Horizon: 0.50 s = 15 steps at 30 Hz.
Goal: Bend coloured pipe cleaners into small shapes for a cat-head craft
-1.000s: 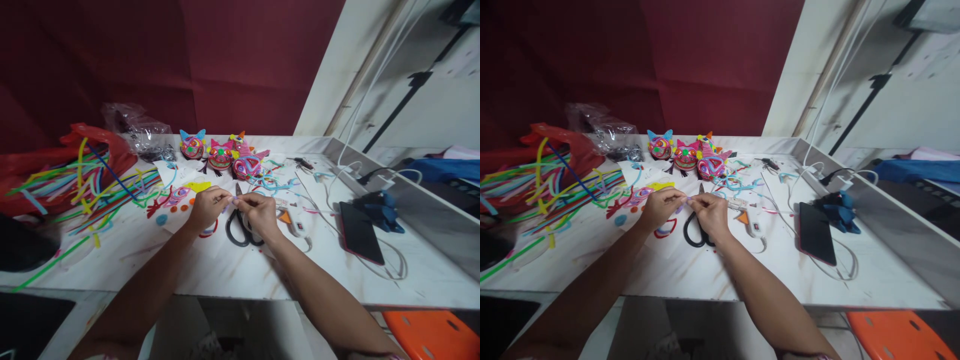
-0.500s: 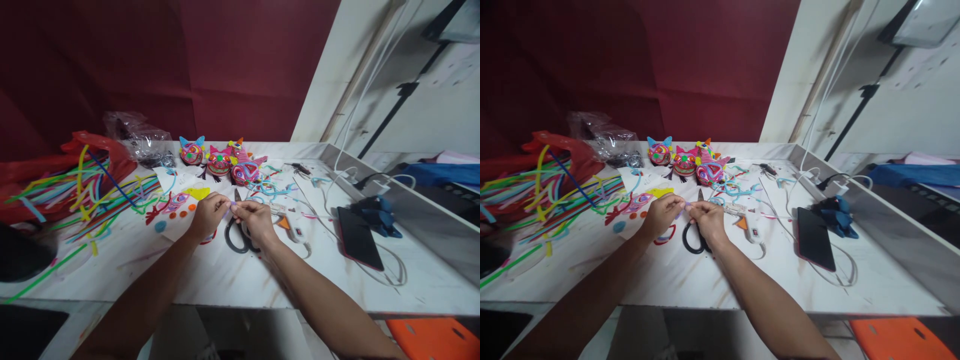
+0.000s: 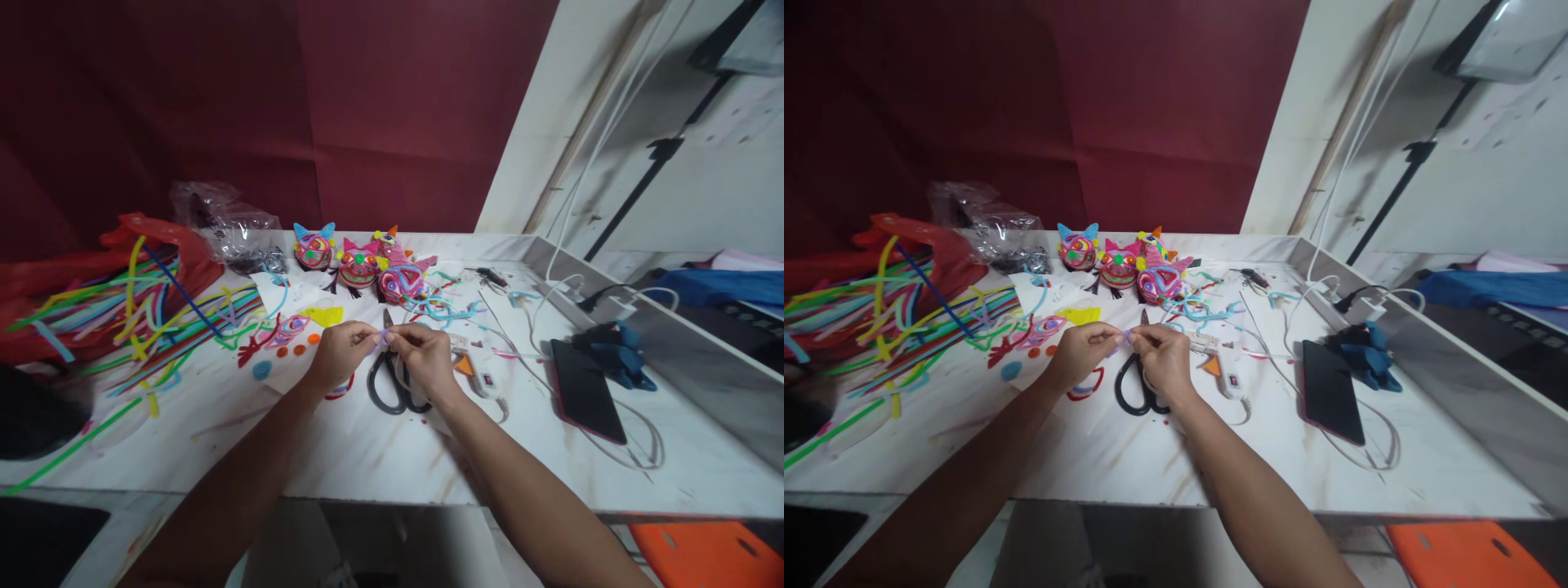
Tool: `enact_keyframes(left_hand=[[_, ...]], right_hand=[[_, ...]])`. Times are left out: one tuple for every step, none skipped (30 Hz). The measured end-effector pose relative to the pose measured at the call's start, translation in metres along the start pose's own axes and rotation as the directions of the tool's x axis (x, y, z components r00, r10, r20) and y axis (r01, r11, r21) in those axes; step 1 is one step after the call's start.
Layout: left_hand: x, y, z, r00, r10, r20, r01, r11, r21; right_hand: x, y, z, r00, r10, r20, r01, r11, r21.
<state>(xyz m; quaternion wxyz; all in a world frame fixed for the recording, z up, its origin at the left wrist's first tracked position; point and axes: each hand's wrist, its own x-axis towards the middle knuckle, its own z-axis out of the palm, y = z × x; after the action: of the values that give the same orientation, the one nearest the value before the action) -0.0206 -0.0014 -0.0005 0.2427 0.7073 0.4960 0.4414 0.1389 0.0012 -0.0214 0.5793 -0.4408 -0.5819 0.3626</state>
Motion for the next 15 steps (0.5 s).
enact_keyframes(left_hand=[[0.000,0.000,0.001,1.000,-0.014,-0.008,0.013,0.999,-0.034],[-0.001,-0.001,0.002,0.999,-0.029,-0.017,0.028,0.997,-0.074],[-0.001,-0.001,0.004,0.999,-0.046,-0.024,0.043,0.992,-0.118],[-0.002,-0.001,0.006,0.997,-0.065,-0.029,0.060,0.985,-0.163],[-0.002,-0.001,0.008,0.996,-0.085,-0.035,0.076,0.976,-0.204],[-0.003,-0.001,0.011,0.994,-0.104,-0.045,0.091,0.967,-0.237],[-0.003,0.000,0.013,0.991,-0.120,-0.055,0.102,0.961,-0.256],[-0.003,0.000,0.014,0.990,-0.127,-0.069,0.105,0.960,-0.258],[-0.004,0.000,0.015,0.989,-0.121,-0.084,0.098,0.966,-0.241],[-0.004,-0.001,0.015,0.990,-0.100,-0.102,0.078,0.976,-0.203],[-0.004,-0.001,0.015,0.991,-0.064,-0.120,0.046,0.989,-0.142],[-0.004,-0.002,0.013,0.991,-0.012,-0.130,0.004,0.998,-0.063],[-0.004,-0.002,0.012,0.990,0.050,-0.132,-0.047,0.999,0.023],[-0.004,-0.003,0.010,0.986,0.114,-0.124,-0.101,0.989,0.109],[-0.005,-0.003,0.009,0.979,0.175,-0.106,-0.153,0.971,0.185]], right_hand=[[0.000,-0.001,0.000,1.000,0.000,-0.009,0.000,1.000,0.013],[-0.001,-0.003,0.001,1.000,0.008,-0.023,-0.008,0.999,0.033],[-0.001,-0.005,0.002,0.999,0.025,-0.039,-0.023,0.998,0.057],[-0.002,-0.006,0.003,0.997,0.050,-0.054,-0.045,0.995,0.085],[-0.003,-0.008,0.005,0.994,0.082,-0.067,-0.074,0.990,0.117],[-0.004,-0.008,0.006,0.990,0.117,-0.076,-0.104,0.982,0.155],[-0.004,-0.008,0.008,0.985,0.152,-0.080,-0.134,0.971,0.199],[-0.005,-0.007,0.010,0.980,0.182,-0.078,-0.158,0.957,0.244],[-0.005,-0.005,0.012,0.977,0.203,-0.070,-0.175,0.943,0.284],[-0.005,-0.003,0.013,0.976,0.211,-0.054,-0.185,0.932,0.311],[-0.004,-0.001,0.013,0.979,0.203,-0.034,-0.183,0.932,0.314],[-0.004,0.000,0.012,0.985,0.171,-0.013,-0.160,0.946,0.283],[-0.003,0.002,0.010,0.994,0.110,0.006,-0.109,0.971,0.214],[-0.002,0.002,0.007,0.999,0.026,0.028,-0.029,0.992,0.119],[-0.001,0.002,0.004,0.995,-0.082,0.051,0.081,0.997,0.008]])
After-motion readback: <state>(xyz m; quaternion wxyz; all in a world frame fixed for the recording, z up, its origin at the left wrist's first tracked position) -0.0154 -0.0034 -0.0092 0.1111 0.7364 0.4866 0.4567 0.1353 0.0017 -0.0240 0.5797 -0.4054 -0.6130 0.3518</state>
